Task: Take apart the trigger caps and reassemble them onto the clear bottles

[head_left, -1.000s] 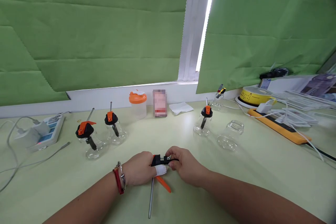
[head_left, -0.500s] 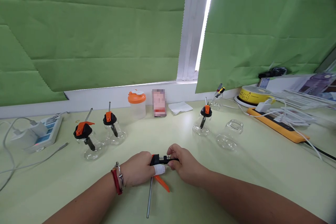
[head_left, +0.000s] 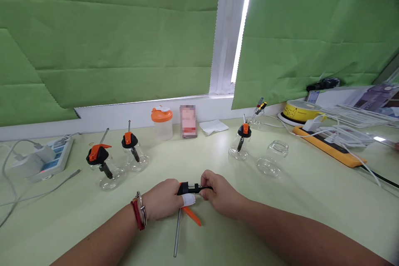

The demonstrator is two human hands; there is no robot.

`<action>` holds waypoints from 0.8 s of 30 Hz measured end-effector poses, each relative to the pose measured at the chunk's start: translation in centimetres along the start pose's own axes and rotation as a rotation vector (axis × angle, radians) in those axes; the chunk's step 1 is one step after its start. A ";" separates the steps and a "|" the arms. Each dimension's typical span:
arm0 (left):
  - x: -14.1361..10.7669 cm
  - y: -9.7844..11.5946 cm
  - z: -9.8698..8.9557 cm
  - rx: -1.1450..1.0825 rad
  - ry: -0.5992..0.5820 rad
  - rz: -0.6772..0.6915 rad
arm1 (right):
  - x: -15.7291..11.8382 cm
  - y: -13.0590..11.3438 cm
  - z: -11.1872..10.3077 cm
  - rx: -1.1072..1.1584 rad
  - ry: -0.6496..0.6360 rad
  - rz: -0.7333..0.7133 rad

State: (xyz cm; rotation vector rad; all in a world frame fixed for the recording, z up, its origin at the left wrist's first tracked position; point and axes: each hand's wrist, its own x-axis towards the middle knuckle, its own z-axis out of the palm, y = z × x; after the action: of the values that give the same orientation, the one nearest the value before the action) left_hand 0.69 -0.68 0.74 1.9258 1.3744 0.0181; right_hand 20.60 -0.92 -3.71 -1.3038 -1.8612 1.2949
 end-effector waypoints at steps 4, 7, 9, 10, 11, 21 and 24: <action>0.0 -0.2 0.0 -0.005 -0.003 -0.003 | -0.1 -0.2 -0.1 0.014 -0.017 -0.005; 0.0 -0.3 0.1 -0.036 -0.030 -0.029 | 0.0 -0.4 -0.1 -0.005 -0.004 0.008; 0.0 -0.3 0.0 -0.045 -0.034 -0.039 | 0.0 -0.5 -0.1 -0.005 -0.008 0.009; -0.1 -0.3 0.0 -0.045 -0.033 -0.039 | 0.0 -0.6 -0.1 -0.002 -0.012 0.009; -0.1 -0.2 0.0 -0.044 -0.031 -0.040 | 0.0 -0.6 -0.2 -0.001 -0.013 0.009; -0.2 0.0 -0.2 -0.054 -0.034 -0.084 | 0.1 -0.3 -0.1 -0.005 0.007 0.006; 0.0 -0.5 0.0 -0.083 -0.050 -0.080 | 0.1 -0.4 -0.1 -0.010 0.011 0.016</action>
State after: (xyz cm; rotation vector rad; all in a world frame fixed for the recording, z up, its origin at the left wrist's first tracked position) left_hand 0.30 -0.61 0.48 1.7899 1.3953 -0.0111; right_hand 20.46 -0.85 -3.34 -1.3304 -1.8559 1.2856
